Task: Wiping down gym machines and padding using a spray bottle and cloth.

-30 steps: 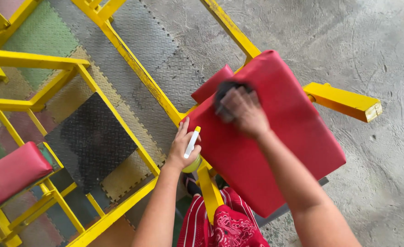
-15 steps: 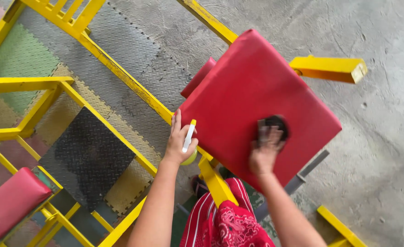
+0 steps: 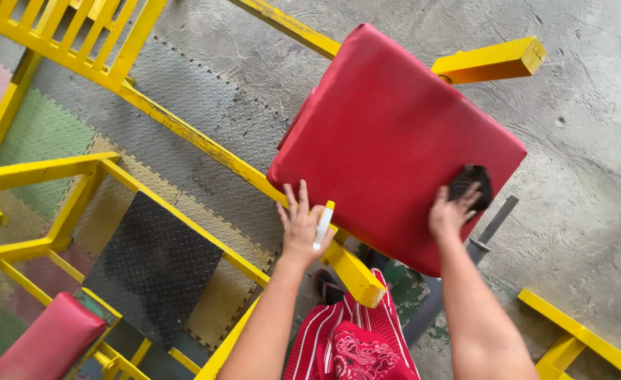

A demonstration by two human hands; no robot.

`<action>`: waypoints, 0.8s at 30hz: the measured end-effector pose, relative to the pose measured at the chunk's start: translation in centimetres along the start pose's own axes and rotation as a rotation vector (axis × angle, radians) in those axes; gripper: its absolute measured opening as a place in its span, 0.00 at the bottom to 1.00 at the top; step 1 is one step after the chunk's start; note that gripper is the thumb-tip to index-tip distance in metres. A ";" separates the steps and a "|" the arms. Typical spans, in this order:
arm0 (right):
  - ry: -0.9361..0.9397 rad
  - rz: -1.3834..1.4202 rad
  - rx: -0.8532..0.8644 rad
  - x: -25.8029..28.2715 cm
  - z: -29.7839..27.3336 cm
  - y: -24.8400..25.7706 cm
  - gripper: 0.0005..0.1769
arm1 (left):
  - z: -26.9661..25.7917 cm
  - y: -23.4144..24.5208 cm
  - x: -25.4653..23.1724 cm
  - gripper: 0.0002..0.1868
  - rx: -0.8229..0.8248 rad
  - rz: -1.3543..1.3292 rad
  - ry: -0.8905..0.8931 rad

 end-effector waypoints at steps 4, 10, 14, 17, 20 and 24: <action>0.315 -0.192 0.192 5.3 -8.8 -3.3 0.46 | -0.3 -2.2 -0.5 0.21 -0.104 -0.150 -0.090; 1.078 -0.446 0.501 11.1 -8.8 -2.9 0.33 | 0.0 -2.2 -0.6 0.21 -0.092 -0.222 -0.044; 0.757 -0.445 0.324 10.1 3.8 -1.3 0.35 | -0.4 -2.8 1.5 0.19 -0.210 -0.158 -0.017; 0.548 -0.299 0.178 11.4 9.3 -2.4 0.36 | 0.9 -0.6 3.4 0.13 -0.308 -0.113 0.084; 0.529 -0.224 0.076 14.8 6.0 -4.4 0.37 | 1.8 2.9 3.2 0.11 -0.360 -0.209 0.100; 0.998 -0.226 0.317 22.7 -5.6 -7.2 0.39 | 3.7 2.9 4.1 0.13 -0.302 -0.446 0.039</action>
Point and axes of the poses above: each hand's wrist, its own z-axis towards the middle knuckle, its own y-axis out of the back of the hand, x = y × z, the point moved 7 cm from there along z, towards the middle knuckle, and after that the axes turned 2 degrees about y, right-handed, at the moved point
